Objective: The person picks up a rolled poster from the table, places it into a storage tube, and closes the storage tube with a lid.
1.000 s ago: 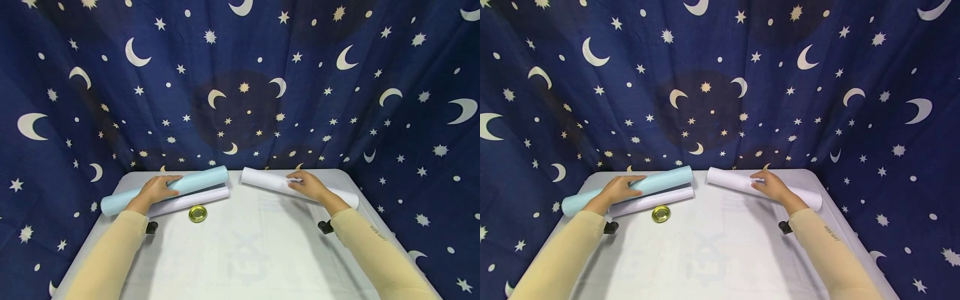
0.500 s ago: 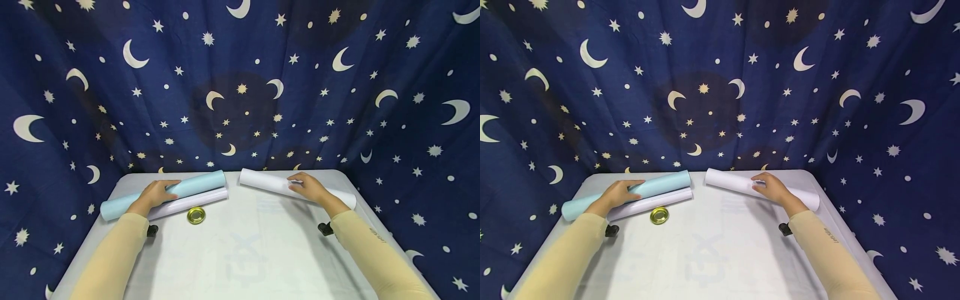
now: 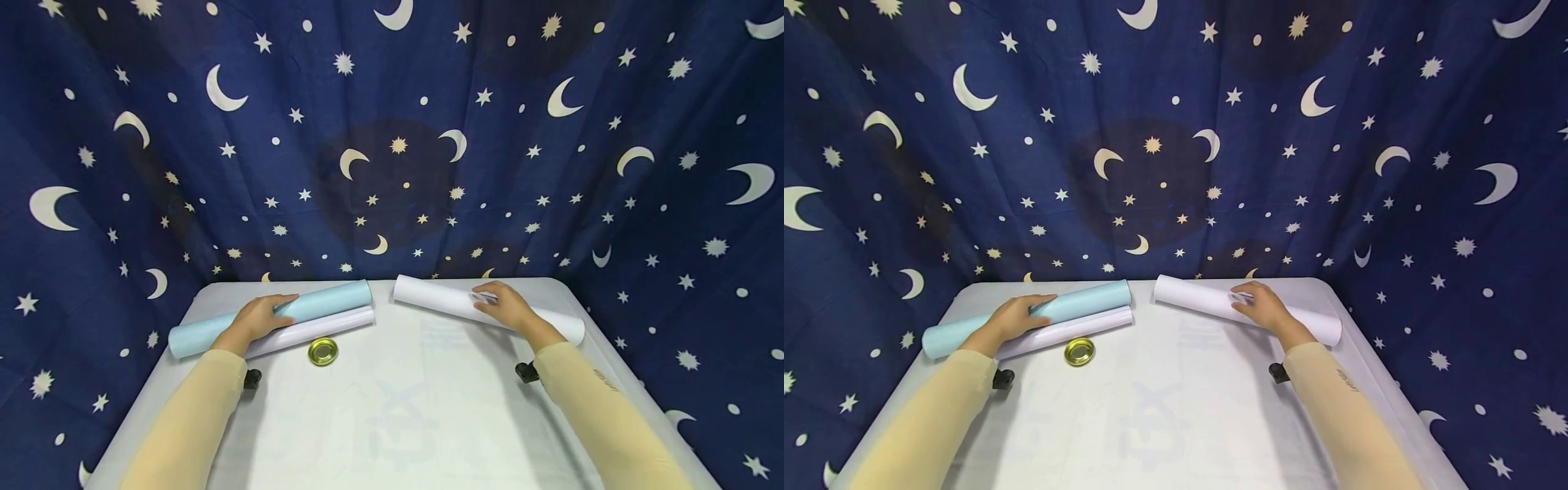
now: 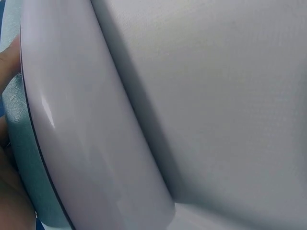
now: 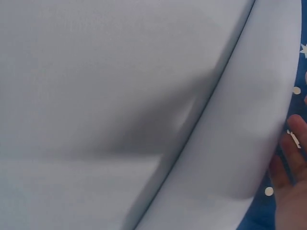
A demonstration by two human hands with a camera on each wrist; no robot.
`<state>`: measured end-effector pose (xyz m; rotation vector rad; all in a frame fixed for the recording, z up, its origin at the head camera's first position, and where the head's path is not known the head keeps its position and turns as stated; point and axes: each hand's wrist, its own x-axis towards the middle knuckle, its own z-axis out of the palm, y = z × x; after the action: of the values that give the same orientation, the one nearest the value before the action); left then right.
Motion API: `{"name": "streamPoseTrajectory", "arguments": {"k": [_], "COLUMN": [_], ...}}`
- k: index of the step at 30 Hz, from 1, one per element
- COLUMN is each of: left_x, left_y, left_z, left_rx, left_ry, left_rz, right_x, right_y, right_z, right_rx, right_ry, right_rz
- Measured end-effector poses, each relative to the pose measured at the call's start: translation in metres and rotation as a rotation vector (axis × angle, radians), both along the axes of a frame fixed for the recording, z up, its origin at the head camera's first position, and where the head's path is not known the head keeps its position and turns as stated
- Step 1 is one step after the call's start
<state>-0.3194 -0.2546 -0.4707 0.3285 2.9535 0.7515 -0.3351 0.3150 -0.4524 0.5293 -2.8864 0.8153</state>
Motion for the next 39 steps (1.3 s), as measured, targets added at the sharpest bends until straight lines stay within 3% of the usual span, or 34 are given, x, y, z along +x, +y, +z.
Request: {"name": "streamPoseTrajectory", "arguments": {"k": [10,24,39], "left_x": [0.001,0.001,0.012], "left_y": [0.002,0.004,0.009], "left_z": [0.0,-0.005,-0.004], "left_rx": [0.003,0.033,0.12], "left_ry": [0.031,0.051,0.211], "left_rz": [0.0,0.064,-0.014], "right_x": [-0.007,-0.014,-0.011], "right_y": [0.005,0.007,0.003], "right_z": [-0.011,-0.027,-0.025], "right_rx": [-0.023,0.002,0.07], "right_ry": [-0.017,-0.053,-0.082], "right_rz": [-0.035,-0.065,-0.104]}}
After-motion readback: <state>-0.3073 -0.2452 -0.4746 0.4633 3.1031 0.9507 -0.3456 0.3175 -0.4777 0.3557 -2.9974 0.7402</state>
